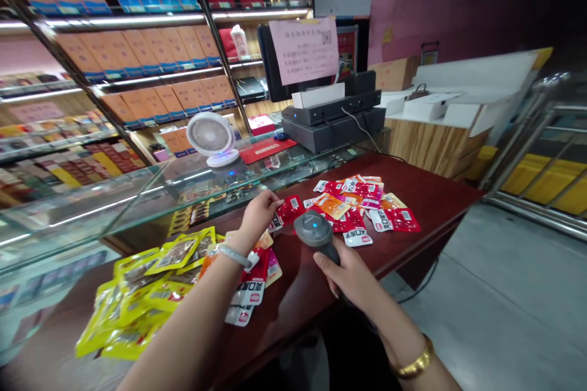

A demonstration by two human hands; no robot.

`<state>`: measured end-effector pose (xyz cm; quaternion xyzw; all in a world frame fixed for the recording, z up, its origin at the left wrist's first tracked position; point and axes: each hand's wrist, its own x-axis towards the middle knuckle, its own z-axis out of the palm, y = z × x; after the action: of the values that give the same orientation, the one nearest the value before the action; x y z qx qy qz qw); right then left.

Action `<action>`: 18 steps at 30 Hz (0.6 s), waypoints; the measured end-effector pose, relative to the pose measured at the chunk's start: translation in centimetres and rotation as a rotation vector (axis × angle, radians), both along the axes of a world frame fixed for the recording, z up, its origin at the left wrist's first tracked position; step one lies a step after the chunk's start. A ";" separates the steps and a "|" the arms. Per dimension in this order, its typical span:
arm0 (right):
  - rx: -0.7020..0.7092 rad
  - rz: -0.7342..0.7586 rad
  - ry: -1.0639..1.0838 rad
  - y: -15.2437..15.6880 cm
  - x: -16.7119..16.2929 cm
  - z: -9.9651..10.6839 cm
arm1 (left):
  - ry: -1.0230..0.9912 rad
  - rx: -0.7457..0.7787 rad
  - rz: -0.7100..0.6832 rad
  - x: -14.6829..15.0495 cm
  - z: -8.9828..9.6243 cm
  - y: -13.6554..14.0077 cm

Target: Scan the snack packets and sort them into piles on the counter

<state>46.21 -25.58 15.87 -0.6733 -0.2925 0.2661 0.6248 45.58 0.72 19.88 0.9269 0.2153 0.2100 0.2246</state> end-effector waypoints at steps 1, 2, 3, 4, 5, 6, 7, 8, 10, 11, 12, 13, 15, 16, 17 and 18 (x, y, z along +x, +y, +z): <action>0.007 -0.015 0.000 -0.1 0.1 0.1 | 0.004 -0.016 -0.014 0.1 0.1 -0.8; 0.011 -0.025 0.004 -0.3 0.2 0.1 | 0.010 -0.026 -0.022 0.1 0.1 -1.4; 0.012 -0.035 0.007 -0.4 0.4 0.0 | 0.015 -0.028 -0.030 0.1 0.1 -2.0; 0.010 -0.046 0.008 -0.6 0.5 -0.1 | 0.019 -0.023 -0.037 0.1 0.0 -2.3; 0.003 -0.056 0.005 -0.8 0.7 -0.3 | 0.020 -0.014 -0.044 0.2 -0.3 -2.6; -0.007 -0.063 -0.001 -1.0 0.8 -0.5 | 0.018 -0.006 -0.052 0.3 -0.5 -2.7; -0.017 -0.068 -0.008 -1.2 1.0 -0.7 | 0.013 -0.005 -0.058 0.4 -0.9 -2.7; -0.026 -0.070 -0.014 -1.3 1.1 -0.9 | 0.010 -0.017 -0.059 0.7 -1.2 -2.7; -0.024 -0.068 -0.014 -1.5 1.3 -1.3 | 0.001 -0.088 -0.041 1.4 -2.0 -2.8; -0.016 -0.067 -0.004 -1.6 1.5 -1.5 | -0.011 -0.162 -0.027 2.0 -2.4 -3.1; -0.006 -0.068 0.010 -1.6 1.6 -1.6 | -0.025 -0.256 -0.015 2.6 -2.9 -3.4; 0.003 -0.068 0.025 -1.7 1.7 -1.7 | -0.038 -0.354 -0.007 3.3 -3.3 -3.9; 0.012 -0.081 0.045 -1.8 1.8 -2.0 | -0.051 -0.527 -0.024 4.5 -4.2 -5.1; 0.008 -0.086 0.049 -1.9 1.9 -2.1 | -0.045 -0.588 -0.043 5.0 -4.5 -5.6; 0.002 -0.088 0.049 -2.0 1.9 -2.2 | -0.033 -0.621 -0.066 5.3 -4.8 -6.1; -0.005 -0.087 0.045 -2.2 1.9 -2.3 | -0.020 -0.620 -0.094 5.4 -5.0 -6.3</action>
<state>48.14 -27.74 13.62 -0.6808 -0.2479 0.2546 0.6406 50.96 -5.58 14.88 0.8209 0.2239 0.1329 0.5082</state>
